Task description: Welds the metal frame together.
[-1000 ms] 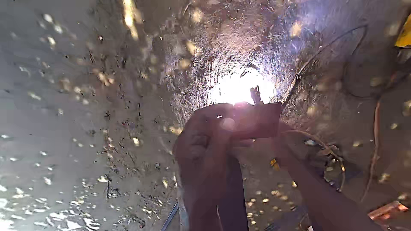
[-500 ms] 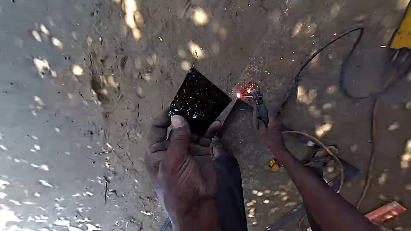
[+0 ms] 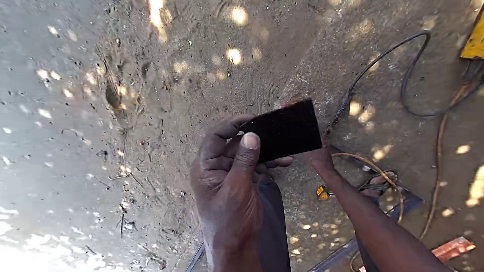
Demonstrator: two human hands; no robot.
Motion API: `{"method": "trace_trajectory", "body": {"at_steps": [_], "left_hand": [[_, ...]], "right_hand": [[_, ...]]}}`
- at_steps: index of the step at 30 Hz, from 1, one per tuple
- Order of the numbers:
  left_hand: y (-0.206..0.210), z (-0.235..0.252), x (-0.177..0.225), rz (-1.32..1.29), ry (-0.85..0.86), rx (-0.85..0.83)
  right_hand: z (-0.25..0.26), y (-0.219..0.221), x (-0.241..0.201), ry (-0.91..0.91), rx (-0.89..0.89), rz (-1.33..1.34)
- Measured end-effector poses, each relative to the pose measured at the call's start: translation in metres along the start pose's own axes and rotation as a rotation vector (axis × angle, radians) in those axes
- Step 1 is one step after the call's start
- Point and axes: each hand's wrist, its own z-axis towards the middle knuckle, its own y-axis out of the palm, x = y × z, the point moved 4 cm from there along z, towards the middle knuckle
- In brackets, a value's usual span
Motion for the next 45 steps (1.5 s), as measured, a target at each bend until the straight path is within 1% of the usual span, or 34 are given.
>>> {"method": "trace_trajectory", "body": {"at_steps": [3,6,11,14,18,22,24,26,31,34,38,43,45], "left_hand": [[0.006,-0.001,-0.002,0.062,-0.01,-0.131],[0.007,-0.001,-0.003,0.131,-0.019,-0.167],[0.005,-0.001,-0.002,0.132,-0.022,-0.148],[0.005,-0.001,-0.003,0.135,-0.02,-0.147],[0.005,0.0,-0.004,0.13,-0.011,-0.143],[0.005,0.0,-0.003,0.158,-0.021,-0.143],[0.003,0.001,-0.003,0.154,-0.019,-0.125],[0.0,0.001,-0.003,0.125,-0.026,-0.064],[-0.015,0.004,-0.001,-0.021,-0.028,0.252],[-0.016,0.004,-0.001,-0.096,-0.043,0.361],[-0.013,0.004,-0.001,-0.119,-0.031,0.369],[-0.008,0.004,0.0,-0.116,-0.026,0.313],[-0.006,0.004,0.0,-0.122,-0.013,0.257]], "right_hand": [[-0.001,-0.018,-0.019,0.057,-0.087,0.049],[-0.002,-0.023,-0.025,0.051,-0.074,0.049],[-0.003,-0.02,-0.022,0.042,-0.069,0.036],[-0.01,-0.01,-0.01,0.044,-0.056,0.029],[-0.003,-0.017,-0.019,0.082,-0.076,0.05],[-0.01,0.0,-0.003,-0.02,0.02,0.022],[-0.004,0.01,0.003,-0.027,0.013,-0.008],[0.004,0.015,0.005,-0.016,-0.002,-0.012],[0.011,0.007,0.001,0.044,0.058,0.124],[0.004,0.003,0.006,0.02,0.072,0.12],[-0.002,0.001,0.006,0.011,0.046,0.083],[-0.001,0.006,0.01,-0.013,0.05,0.1],[0.0,0.008,0.01,-0.023,0.052,0.111]]}}
